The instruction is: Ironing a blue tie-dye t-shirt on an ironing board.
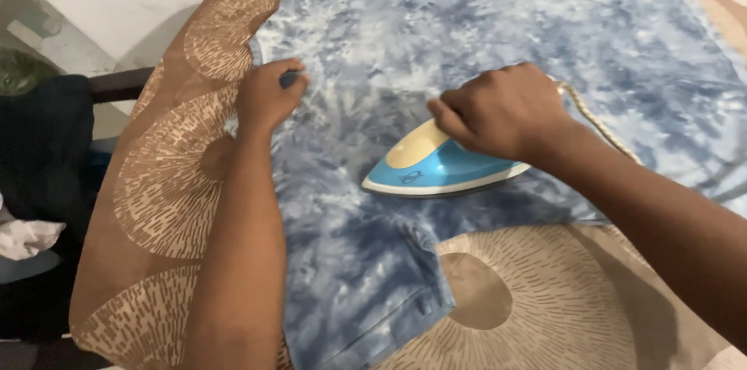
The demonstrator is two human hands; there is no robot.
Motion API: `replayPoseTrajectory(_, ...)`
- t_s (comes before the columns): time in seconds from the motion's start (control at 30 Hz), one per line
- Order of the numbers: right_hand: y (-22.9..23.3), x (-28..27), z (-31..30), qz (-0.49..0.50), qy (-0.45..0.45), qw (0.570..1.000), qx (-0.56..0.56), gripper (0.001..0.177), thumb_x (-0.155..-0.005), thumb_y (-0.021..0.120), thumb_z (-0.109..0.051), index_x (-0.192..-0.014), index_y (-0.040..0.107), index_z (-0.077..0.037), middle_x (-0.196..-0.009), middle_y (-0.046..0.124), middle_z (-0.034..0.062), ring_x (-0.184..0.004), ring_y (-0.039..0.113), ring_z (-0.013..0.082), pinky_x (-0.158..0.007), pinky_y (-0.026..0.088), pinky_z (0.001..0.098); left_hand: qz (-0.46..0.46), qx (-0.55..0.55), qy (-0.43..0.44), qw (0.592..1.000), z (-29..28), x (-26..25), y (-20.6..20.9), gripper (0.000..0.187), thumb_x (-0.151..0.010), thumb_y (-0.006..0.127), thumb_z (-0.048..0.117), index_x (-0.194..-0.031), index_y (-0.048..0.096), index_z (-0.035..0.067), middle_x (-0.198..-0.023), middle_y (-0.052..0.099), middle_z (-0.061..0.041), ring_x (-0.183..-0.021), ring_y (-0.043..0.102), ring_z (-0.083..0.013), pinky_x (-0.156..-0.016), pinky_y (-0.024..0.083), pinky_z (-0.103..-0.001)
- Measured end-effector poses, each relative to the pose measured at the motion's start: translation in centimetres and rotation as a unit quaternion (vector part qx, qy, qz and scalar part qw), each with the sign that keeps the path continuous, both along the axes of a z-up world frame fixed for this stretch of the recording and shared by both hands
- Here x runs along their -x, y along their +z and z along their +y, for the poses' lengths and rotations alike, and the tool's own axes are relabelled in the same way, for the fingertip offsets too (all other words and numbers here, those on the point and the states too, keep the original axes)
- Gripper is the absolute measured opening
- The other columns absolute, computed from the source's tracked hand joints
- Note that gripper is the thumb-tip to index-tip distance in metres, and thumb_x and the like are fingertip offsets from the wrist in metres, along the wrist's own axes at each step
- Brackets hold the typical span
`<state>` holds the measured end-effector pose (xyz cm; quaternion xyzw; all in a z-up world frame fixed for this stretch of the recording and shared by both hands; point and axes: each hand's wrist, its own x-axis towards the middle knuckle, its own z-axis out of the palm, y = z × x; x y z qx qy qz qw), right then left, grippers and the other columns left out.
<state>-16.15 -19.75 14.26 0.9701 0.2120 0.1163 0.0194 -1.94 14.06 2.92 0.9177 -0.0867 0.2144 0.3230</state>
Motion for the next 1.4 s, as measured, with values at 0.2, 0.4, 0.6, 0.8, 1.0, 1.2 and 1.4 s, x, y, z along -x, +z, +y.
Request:
replayPoseTrajectory(0.2, 0.3, 0.1, 5.2, -0.009, 0.044, 0.999, -0.022, 0.047, -0.101, 0.048, -0.047, -0.077, 0.079, -0.022, -0.062, 0.070, 0.0051, -0.051, 0.065, 0.0325, -0.051, 0.052, 0.0470, 0.005, 0.019, -0.029, 0.999, 0.5, -0.7, -0.4, 0.034, -0.087, 0.077, 0.037, -0.112, 0.079, 0.015, -0.113, 0.077, -0.009, -0.104, 0.074, -0.0290, -0.091, 0.057, -0.039)
replayPoseTrajectory(0.4, 0.3, -0.1, 5.6, -0.021, 0.045, 0.998, -0.028, 0.048, -0.103, 0.047, -0.044, -0.074, 0.077, -0.020, -0.062, 0.070, 0.0047, -0.051, 0.065, 0.0330, -0.051, 0.053, 0.0477, -0.009, -0.010, -0.039, 0.999, 0.8, -0.6, -0.6, 0.034, -0.086, 0.077, 0.033, -0.113, 0.079, 0.013, -0.116, 0.076, -0.010, -0.104, 0.072, -0.0316, -0.091, 0.056, -0.041)
replayPoseTrajectory(0.6, 0.2, -1.8, -1.3, -0.019, 0.009, 1.000, 0.004, 0.050, -0.105, 0.044, -0.044, -0.077, 0.078, -0.020, -0.067, 0.072, 0.0056, -0.056, 0.067, 0.0331, -0.057, 0.055, 0.0486, -0.026, -0.016, -0.061, 0.998, 0.6, 0.3, -0.4, 0.032, -0.091, 0.075, 0.029, -0.117, 0.077, 0.012, -0.114, 0.076, -0.013, -0.106, 0.072, -0.0320, -0.092, 0.056, -0.040)
replayPoseTrajectory(0.8, 0.6, -2.1, -15.8, 0.132, -0.278, 0.951, 0.039, 0.063, -0.112, 0.029, -0.056, -0.097, 0.079, -0.020, -0.082, 0.077, 0.0102, -0.068, 0.074, 0.0320, -0.072, 0.060, 0.0464, 0.003, 0.001, -0.070, 0.998, 0.2, 0.6, 0.1, 0.032, -0.093, 0.073, 0.028, -0.120, 0.076, 0.011, -0.118, 0.075, -0.013, -0.109, 0.072, -0.0309, -0.093, 0.055, -0.040)
replayPoseTrajectory(1.0, -1.4, -0.8, -30.6, 0.038, -0.355, 0.933, 0.052, 0.057, -0.112, 0.033, -0.056, -0.118, 0.080, -0.024, -0.074, 0.072, 0.0169, -0.055, 0.068, 0.0335, -0.060, 0.057, 0.0487, -0.005, -0.040, -0.063, 0.997, -0.1, 0.7, 0.5, 0.031, -0.096, 0.073, 0.029, -0.121, 0.077, 0.011, -0.120, 0.075, -0.013, -0.110, 0.071, -0.0326, -0.095, 0.054, -0.041)
replayPoseTrajectory(1.2, -2.0, -0.8, -30.6, 0.023, -0.358, 0.928, 0.099, 0.058, -0.118, 0.032, -0.052, -0.114, 0.082, -0.023, -0.066, 0.068, 0.0121, -0.050, 0.061, 0.0294, -0.049, 0.054, 0.0442, -0.018, -0.021, -0.066, 0.997, 0.0, 0.1, -0.5, 0.034, -0.095, 0.075, 0.032, -0.122, 0.077, 0.011, -0.117, 0.076, -0.012, -0.108, 0.074, -0.0288, -0.095, 0.056, -0.039)
replayPoseTrajectory(1.4, -1.7, -2.7, -24.9, 0.033, -0.339, 0.938, 0.058, 0.061, -0.110, 0.030, -0.056, -0.115, 0.081, -0.025, -0.063, 0.070, 0.0118, -0.045, 0.060, 0.0252, -0.047, 0.051, 0.0434, -0.004, -0.035, -0.027, 0.999, -0.7, 0.2, 0.1, 0.035, -0.092, 0.077, 0.033, -0.121, 0.078, 0.013, -0.114, 0.077, -0.011, -0.104, 0.073, -0.0299, -0.090, 0.055, -0.040)
